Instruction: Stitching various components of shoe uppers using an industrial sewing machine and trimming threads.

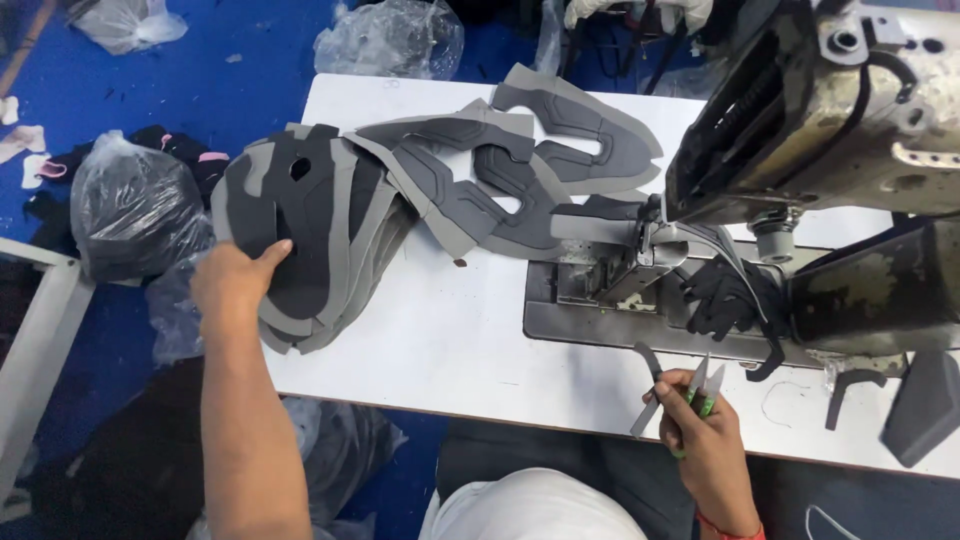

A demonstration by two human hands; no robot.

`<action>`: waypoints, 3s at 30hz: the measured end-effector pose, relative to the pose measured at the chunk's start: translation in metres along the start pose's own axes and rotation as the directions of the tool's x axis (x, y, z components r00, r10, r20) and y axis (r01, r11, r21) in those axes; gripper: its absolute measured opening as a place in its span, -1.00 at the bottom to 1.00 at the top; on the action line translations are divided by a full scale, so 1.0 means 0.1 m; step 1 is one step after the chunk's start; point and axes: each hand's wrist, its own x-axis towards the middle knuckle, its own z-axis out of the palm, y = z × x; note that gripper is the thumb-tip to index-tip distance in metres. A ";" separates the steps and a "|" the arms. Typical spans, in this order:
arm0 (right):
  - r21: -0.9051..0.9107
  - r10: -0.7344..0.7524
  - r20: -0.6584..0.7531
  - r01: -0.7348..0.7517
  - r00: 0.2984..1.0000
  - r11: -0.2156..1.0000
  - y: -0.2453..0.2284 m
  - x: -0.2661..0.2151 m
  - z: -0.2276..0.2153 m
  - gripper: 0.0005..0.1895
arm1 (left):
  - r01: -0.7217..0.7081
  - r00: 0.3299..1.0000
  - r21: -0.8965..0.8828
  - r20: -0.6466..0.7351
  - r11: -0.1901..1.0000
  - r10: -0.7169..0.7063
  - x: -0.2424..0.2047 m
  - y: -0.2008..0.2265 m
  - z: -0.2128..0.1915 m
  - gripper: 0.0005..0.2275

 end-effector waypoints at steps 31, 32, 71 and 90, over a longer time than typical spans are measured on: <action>0.030 -0.643 -0.207 0.661 0.738 0.749 -0.60 -0.84 -0.20 -0.90 | -0.139 0.422 -0.933 0.246 0.331 0.872 -3.09 2.13 0.66 -0.66; 0.022 -0.638 -0.221 0.657 0.738 0.753 -0.55 -0.80 -0.22 -0.90 | -0.133 0.409 -0.933 0.255 0.334 0.876 -3.12 2.16 0.69 -0.66; -0.248 -0.360 -0.105 0.327 0.927 0.912 -0.43 -0.47 -0.18 -0.62 | 0.169 0.353 -0.935 0.354 0.313 0.866 -3.14 2.04 0.73 -0.59; -0.014 -0.280 -0.342 0.293 0.897 0.956 -0.17 -0.77 -0.62 -0.59 | 0.163 0.432 -0.941 0.338 0.296 0.836 -3.26 1.99 0.82 -0.60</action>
